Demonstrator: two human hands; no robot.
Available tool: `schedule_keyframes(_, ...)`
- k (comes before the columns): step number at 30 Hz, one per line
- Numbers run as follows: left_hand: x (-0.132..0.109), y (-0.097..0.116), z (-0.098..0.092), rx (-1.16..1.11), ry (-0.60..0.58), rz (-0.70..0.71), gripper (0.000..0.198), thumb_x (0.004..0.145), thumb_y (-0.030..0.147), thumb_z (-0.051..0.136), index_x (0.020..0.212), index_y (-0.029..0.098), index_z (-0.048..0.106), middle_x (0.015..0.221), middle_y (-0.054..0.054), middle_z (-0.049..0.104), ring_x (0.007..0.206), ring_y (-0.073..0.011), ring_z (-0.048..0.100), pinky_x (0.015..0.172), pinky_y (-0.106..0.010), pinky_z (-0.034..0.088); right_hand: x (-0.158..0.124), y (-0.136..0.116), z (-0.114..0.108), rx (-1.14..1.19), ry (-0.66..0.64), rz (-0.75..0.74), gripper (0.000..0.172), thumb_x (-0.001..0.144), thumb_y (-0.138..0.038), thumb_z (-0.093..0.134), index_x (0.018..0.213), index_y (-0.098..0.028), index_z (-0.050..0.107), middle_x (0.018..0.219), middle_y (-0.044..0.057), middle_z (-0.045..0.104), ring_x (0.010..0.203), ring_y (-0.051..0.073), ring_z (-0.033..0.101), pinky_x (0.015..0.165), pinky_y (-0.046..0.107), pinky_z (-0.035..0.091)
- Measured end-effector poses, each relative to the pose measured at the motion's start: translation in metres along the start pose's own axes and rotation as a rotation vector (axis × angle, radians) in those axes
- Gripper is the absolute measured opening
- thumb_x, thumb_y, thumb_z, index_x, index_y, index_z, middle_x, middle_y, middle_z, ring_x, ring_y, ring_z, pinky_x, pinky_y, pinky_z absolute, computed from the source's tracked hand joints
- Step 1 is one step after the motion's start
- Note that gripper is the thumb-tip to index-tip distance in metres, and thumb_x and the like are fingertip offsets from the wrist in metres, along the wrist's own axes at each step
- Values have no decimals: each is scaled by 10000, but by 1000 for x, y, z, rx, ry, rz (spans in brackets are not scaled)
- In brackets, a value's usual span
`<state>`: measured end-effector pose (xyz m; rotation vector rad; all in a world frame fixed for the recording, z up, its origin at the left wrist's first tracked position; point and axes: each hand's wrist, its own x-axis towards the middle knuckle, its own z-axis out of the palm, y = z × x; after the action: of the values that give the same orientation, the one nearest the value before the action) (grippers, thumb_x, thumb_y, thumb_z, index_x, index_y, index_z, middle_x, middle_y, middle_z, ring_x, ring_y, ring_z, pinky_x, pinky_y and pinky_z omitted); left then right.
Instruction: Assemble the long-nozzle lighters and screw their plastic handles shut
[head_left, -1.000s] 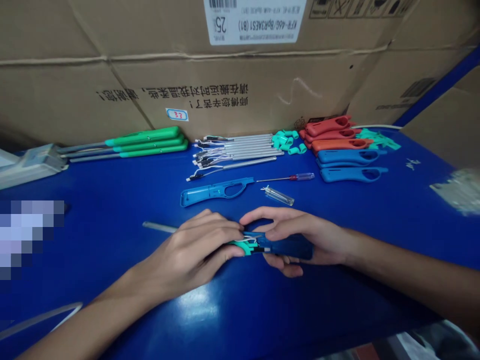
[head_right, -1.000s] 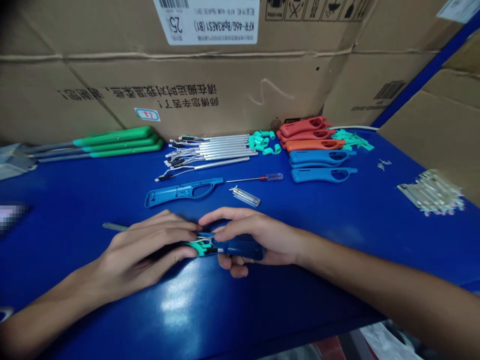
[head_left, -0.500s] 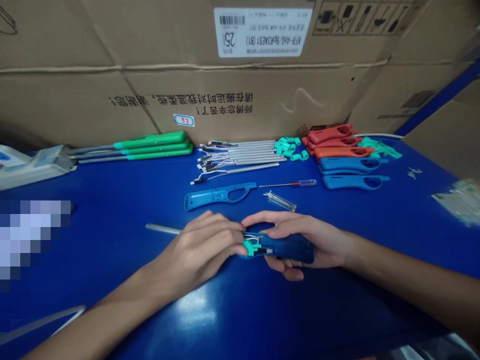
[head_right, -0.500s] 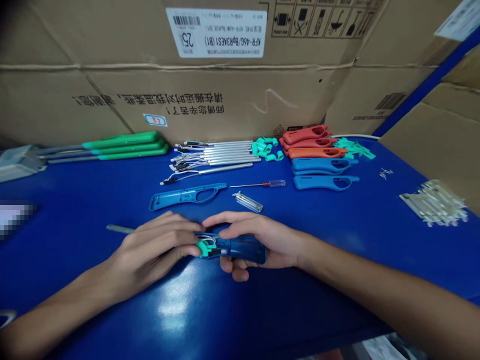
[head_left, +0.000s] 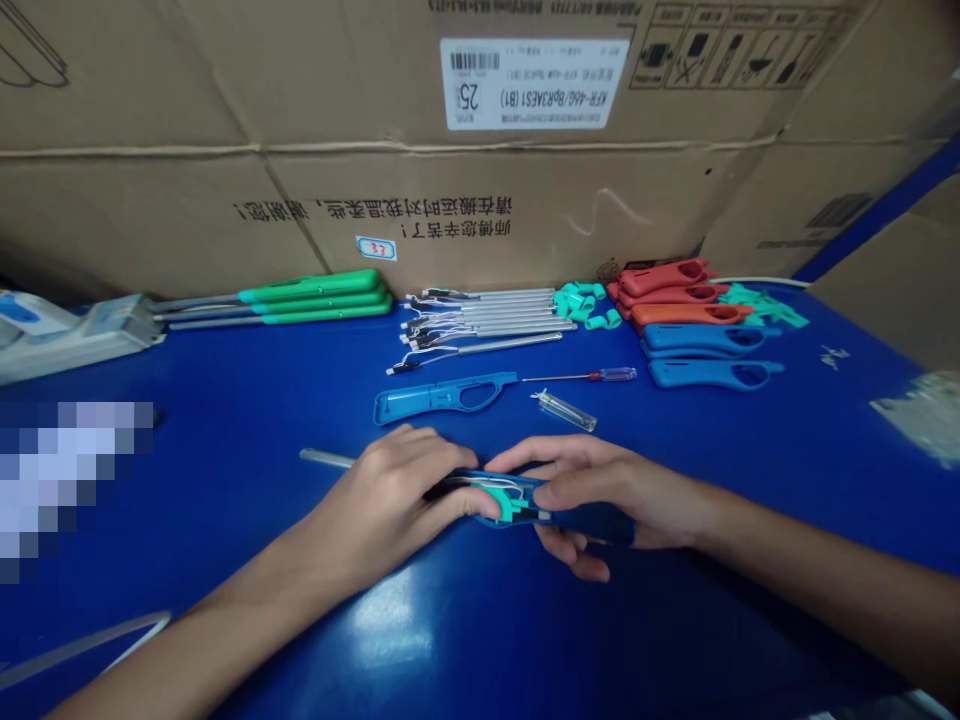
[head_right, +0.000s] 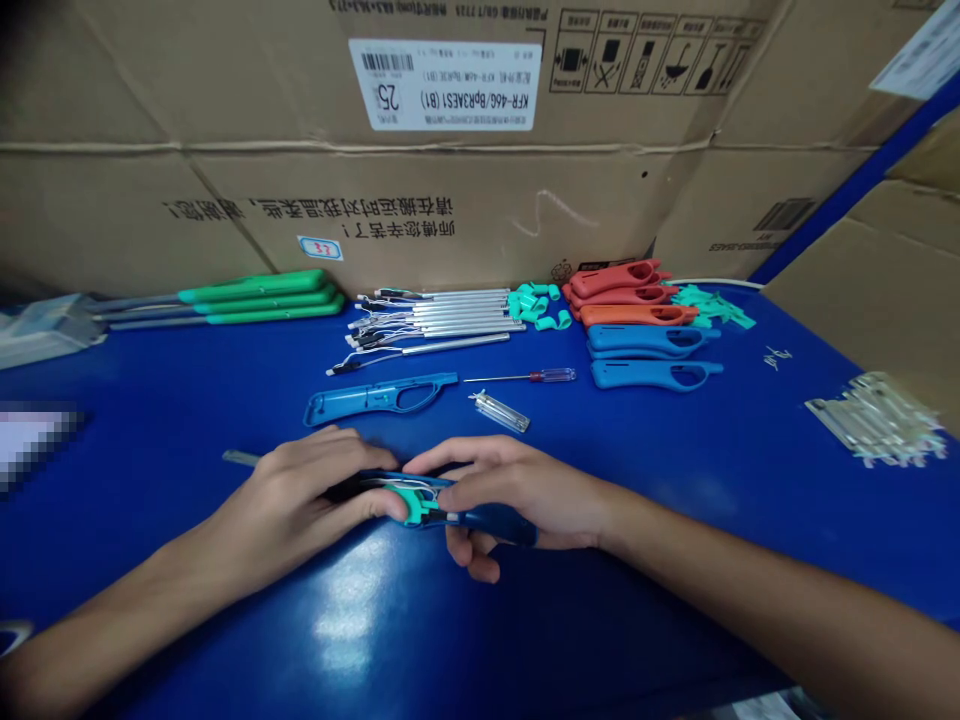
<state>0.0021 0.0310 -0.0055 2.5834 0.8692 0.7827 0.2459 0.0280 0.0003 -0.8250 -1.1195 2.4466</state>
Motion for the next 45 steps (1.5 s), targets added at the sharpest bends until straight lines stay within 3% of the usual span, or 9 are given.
schedule_keyframes(3,1,2,0,6,-54,-2,263,928,425,641,907,165,675,784,-6,711,728,-163,670,685,-295,460,-4,-2,5,-307,116,-47,393,864,-311,654,1217,-146,608,657,-3,643,483,134,602,425,222,449)
schedule_keyframes(7,-1,5,4,31,-48,18,274,940,417,626,902,151,679,762,-10,709,713,-166,674,681,-299,454,-13,0,15,-1001,418,-337,164,821,-245,707,969,-177,724,789,22,699,684,157,659,622,267,524)
schedule_keyframes(9,-2,6,6,33,-33,21,283,948,421,611,892,151,674,754,-9,703,700,-160,667,674,-294,457,-14,5,18,-1218,451,-453,208,797,-242,755,998,-195,727,896,28,716,813,179,676,737,285,527)
schedule_keyframes(12,-3,6,6,25,-36,19,281,958,404,595,889,142,668,759,-16,688,704,-158,642,677,-294,467,-13,12,18,-1373,442,-523,284,838,-287,755,1104,-200,709,938,33,699,858,179,660,781,295,521)
schedule_keyframes(19,-3,6,6,-5,-46,-40,245,935,377,634,895,145,703,862,-58,609,834,-185,566,728,-306,488,-8,13,13,-1457,396,-676,154,913,-239,671,1030,-174,746,957,58,668,855,159,619,744,271,494)
schedule_keyframes(24,-4,7,2,7,-104,-10,275,946,376,627,1060,130,672,885,-67,638,868,-210,594,760,-343,505,-5,16,10,-1487,377,-789,163,920,-219,653,1017,-138,755,919,83,687,824,173,615,733,299,497)
schedule_keyframes(29,-3,9,-5,-45,-94,38,70,920,181,596,946,125,629,881,-73,636,850,-200,580,782,-359,497,-4,18,7,-1418,372,-850,129,874,-175,687,977,-115,738,906,96,690,806,172,611,731,304,509)
schedule_keyframes(35,-1,9,-3,-45,-70,68,92,909,102,563,881,127,648,870,-70,648,805,-176,582,756,-351,486,-3,19,5,-1380,346,-877,119,858,-137,685,967,-103,717,919,107,687,803,174,614,740,321,511)
schedule_keyframes(45,-3,4,0,4,-60,98,105,935,112,571,962,152,664,930,-65,681,863,-181,620,799,-333,503,0,21,6,-1363,370,-898,17,838,-127,678,841,-111,673,877,102,674,785,172,613,730,314,504)
